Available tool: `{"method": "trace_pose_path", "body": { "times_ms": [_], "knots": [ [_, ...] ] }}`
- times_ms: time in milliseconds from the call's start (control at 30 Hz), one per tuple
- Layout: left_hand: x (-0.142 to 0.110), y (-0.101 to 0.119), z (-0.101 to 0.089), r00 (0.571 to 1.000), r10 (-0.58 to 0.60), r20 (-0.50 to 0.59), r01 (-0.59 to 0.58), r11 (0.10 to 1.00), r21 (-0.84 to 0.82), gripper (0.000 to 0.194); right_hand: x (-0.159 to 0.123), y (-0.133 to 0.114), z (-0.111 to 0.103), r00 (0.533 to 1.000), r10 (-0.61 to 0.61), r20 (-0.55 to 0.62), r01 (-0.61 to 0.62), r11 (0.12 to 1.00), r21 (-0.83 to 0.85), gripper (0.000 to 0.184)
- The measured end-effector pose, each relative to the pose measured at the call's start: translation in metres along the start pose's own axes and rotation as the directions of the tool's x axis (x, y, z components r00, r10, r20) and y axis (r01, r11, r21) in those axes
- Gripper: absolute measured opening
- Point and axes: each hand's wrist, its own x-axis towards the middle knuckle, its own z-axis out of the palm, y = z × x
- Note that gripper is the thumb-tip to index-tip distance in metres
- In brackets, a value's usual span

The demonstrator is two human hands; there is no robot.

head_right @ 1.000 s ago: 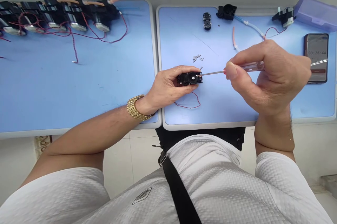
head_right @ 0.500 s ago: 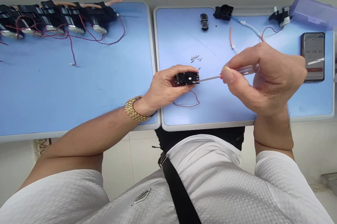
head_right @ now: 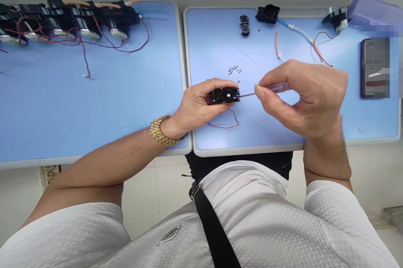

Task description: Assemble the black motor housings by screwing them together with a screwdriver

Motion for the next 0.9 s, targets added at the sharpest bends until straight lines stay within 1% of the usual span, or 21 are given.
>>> {"method": "trace_pose_path", "body": {
  "times_ms": [67, 167, 367, 533, 667, 733, 900],
  "knots": [
    [0.0, 0.001, 0.0001, 1.0, -0.011, 0.002, 0.011, 1.0, 0.01, 0.04, 0.0007, -0.0014, -0.0014, 1.0, -0.017, 0.021, 0.017, 1.0, -0.012, 0.015],
    [-0.0001, 0.0019, 0.0002, 1.0, -0.023, 0.003, 0.023, 0.999, 0.026, 0.04, 0.0032, -0.0036, -0.0022, 0.996, -0.073, 0.041, 0.072, 0.997, 0.018, 0.02],
    [-0.0002, 0.0038, -0.0002, 1.0, -0.024, -0.001, 0.024, 0.998, 0.051, 0.04, 0.0063, -0.0053, -0.0027, 0.995, -0.034, 0.094, 0.031, 0.999, 0.029, 0.021],
    [-0.0001, 0.004, 0.0003, 1.0, 0.003, -0.004, -0.003, 0.999, 0.048, 0.039, 0.005, -0.0023, 0.0012, 0.993, -0.104, 0.047, 0.103, 0.994, 0.028, 0.021],
    [-0.0002, 0.004, 0.0004, 1.0, -0.01, -0.001, 0.01, 0.998, 0.066, 0.04, 0.0053, -0.0019, 0.003, 0.986, -0.161, 0.051, 0.161, 0.987, -0.009, 0.022],
    [-0.0003, 0.0045, 0.0004, 1.0, -0.027, 0.002, 0.027, 0.997, 0.077, 0.04, 0.0058, -0.0028, 0.0018, 0.985, -0.161, 0.065, 0.162, 0.987, -0.019, 0.021],
    [-0.0005, 0.0063, 0.0007, 1.0, -0.023, 0.0, 0.023, 0.996, 0.087, 0.04, 0.0079, -0.0047, 0.0, 0.978, -0.186, 0.091, 0.189, 0.981, -0.032, 0.022]
  ]
}}
